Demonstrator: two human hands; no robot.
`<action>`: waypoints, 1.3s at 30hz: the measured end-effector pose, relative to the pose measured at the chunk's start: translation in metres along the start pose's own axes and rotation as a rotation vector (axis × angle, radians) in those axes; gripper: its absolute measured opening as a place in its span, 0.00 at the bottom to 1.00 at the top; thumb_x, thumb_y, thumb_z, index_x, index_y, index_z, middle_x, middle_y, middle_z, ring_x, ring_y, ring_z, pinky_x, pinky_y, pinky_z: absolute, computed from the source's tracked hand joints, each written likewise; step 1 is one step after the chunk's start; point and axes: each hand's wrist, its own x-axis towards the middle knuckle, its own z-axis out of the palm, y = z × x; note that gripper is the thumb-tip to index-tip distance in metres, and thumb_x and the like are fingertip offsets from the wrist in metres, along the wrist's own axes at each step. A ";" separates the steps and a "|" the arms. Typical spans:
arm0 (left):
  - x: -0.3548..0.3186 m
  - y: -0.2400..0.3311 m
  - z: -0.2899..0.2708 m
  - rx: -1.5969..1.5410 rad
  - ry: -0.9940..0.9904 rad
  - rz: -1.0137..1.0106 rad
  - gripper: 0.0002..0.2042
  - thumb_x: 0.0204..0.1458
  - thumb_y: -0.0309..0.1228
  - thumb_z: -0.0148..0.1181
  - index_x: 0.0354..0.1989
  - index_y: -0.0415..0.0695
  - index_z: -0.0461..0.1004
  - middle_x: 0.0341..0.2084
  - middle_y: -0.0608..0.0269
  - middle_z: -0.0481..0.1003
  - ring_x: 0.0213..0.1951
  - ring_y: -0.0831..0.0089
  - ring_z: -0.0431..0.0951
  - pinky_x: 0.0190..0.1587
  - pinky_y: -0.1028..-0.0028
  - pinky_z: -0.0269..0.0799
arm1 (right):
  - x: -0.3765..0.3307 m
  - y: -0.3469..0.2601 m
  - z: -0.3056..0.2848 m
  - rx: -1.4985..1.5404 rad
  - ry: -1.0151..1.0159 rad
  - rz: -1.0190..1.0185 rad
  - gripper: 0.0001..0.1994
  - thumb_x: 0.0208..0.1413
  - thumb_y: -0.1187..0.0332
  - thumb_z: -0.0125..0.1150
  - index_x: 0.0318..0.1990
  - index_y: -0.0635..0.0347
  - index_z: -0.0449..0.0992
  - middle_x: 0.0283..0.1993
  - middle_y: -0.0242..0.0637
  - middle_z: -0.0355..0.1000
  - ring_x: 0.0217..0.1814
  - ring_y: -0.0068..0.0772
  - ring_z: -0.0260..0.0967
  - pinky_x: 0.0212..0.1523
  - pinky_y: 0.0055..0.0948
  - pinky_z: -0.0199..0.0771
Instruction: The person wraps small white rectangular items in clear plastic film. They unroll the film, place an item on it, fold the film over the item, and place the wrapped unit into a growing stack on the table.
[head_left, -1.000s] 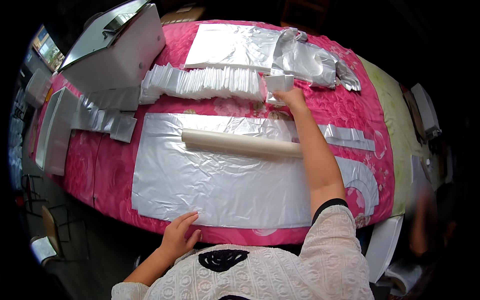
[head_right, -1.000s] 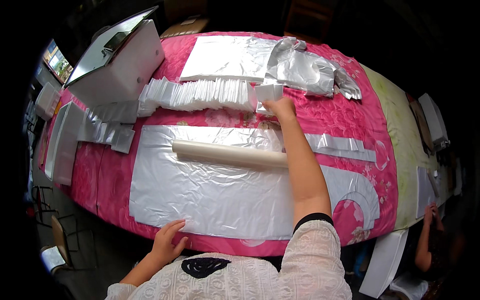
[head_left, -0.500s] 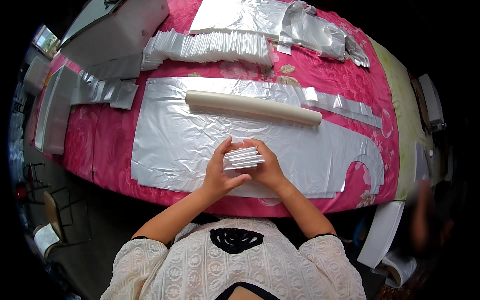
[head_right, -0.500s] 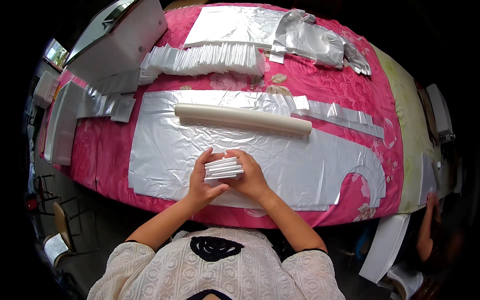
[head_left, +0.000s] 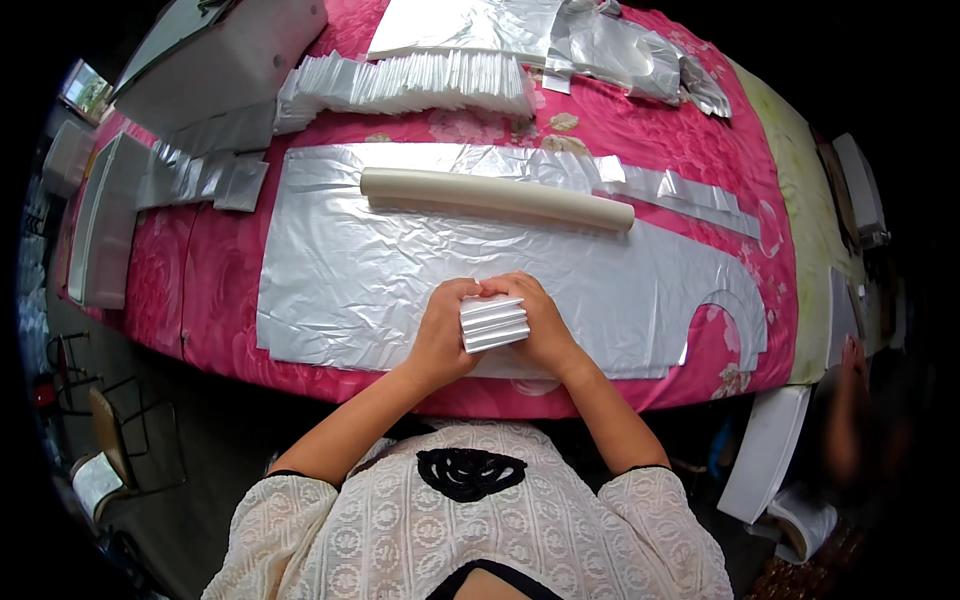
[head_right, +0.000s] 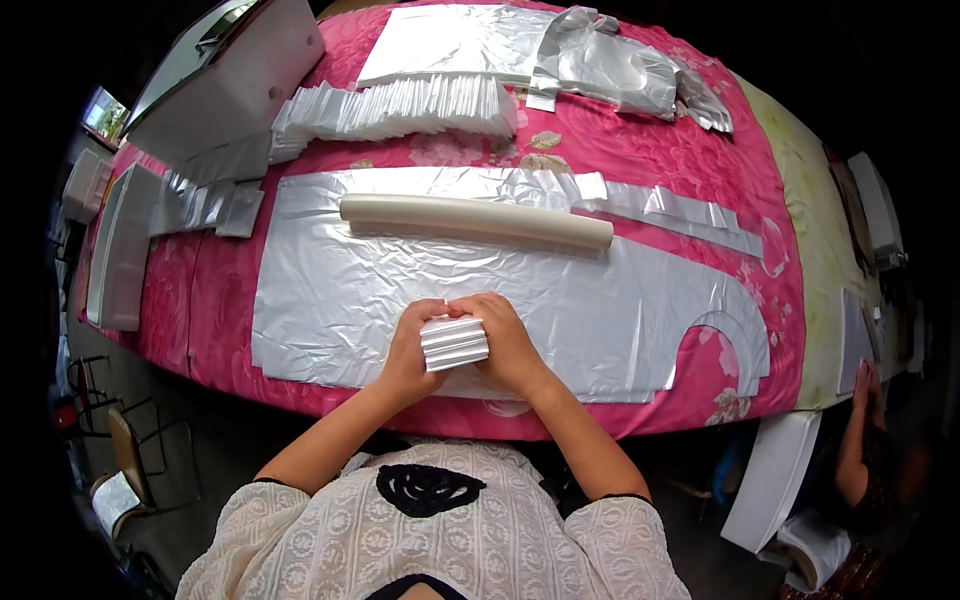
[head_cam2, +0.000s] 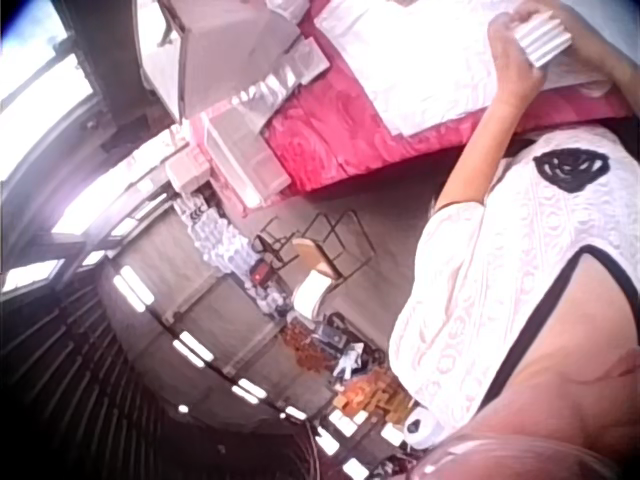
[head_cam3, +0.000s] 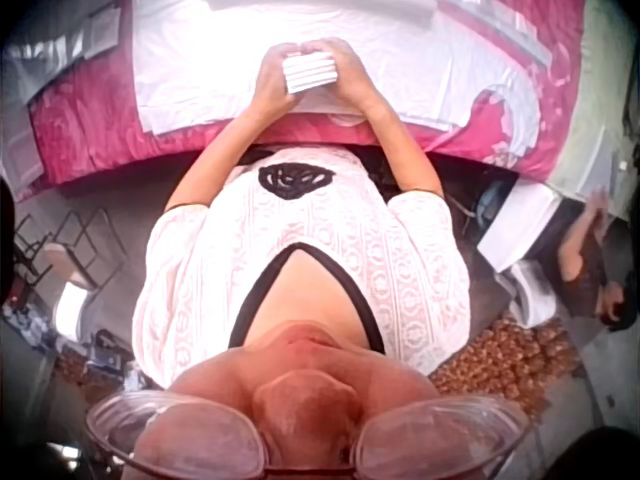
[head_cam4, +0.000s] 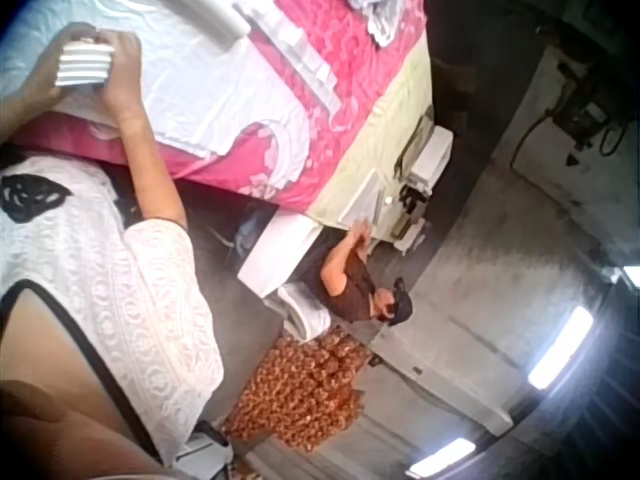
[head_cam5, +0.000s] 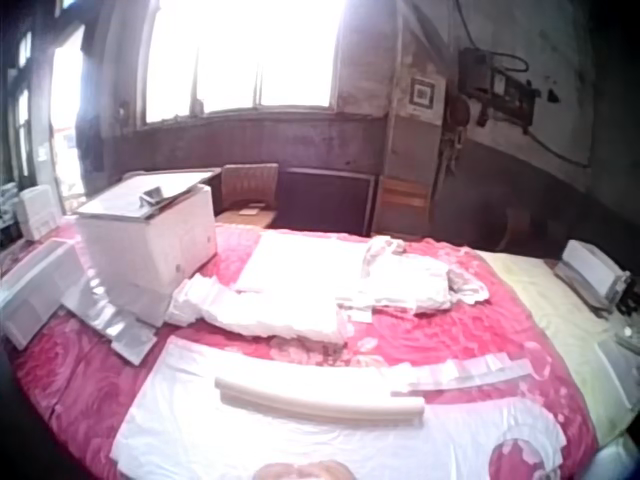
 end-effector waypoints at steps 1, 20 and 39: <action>-0.001 -0.001 0.001 0.007 -0.001 0.003 0.25 0.36 0.24 0.62 0.46 0.39 0.62 0.41 0.50 0.67 0.43 0.53 0.68 0.47 0.64 0.64 | 0.000 0.002 -0.001 0.011 -0.012 0.028 0.22 0.33 0.76 0.65 0.43 0.58 0.71 0.44 0.40 0.71 0.50 0.46 0.64 0.55 0.38 0.60; 0.034 0.035 -0.013 -0.148 0.029 -0.431 0.09 0.41 0.24 0.58 0.33 0.38 0.73 0.23 0.56 0.74 0.27 0.71 0.75 0.31 0.74 0.69 | -0.004 -0.013 -0.004 0.781 0.157 0.522 0.13 0.56 0.72 0.56 0.47 0.68 0.71 0.42 0.35 0.72 0.43 0.21 0.67 0.46 0.21 0.67; 0.019 -0.011 -0.041 0.176 -0.014 -0.221 0.23 0.40 0.25 0.60 0.48 0.37 0.65 0.49 0.50 0.66 0.48 0.54 0.69 0.48 0.65 0.67 | 0.194 0.138 -0.159 0.804 0.251 0.805 0.03 0.52 0.64 0.59 0.32 0.49 0.74 0.27 0.23 0.71 0.28 0.16 0.65 0.25 0.18 0.61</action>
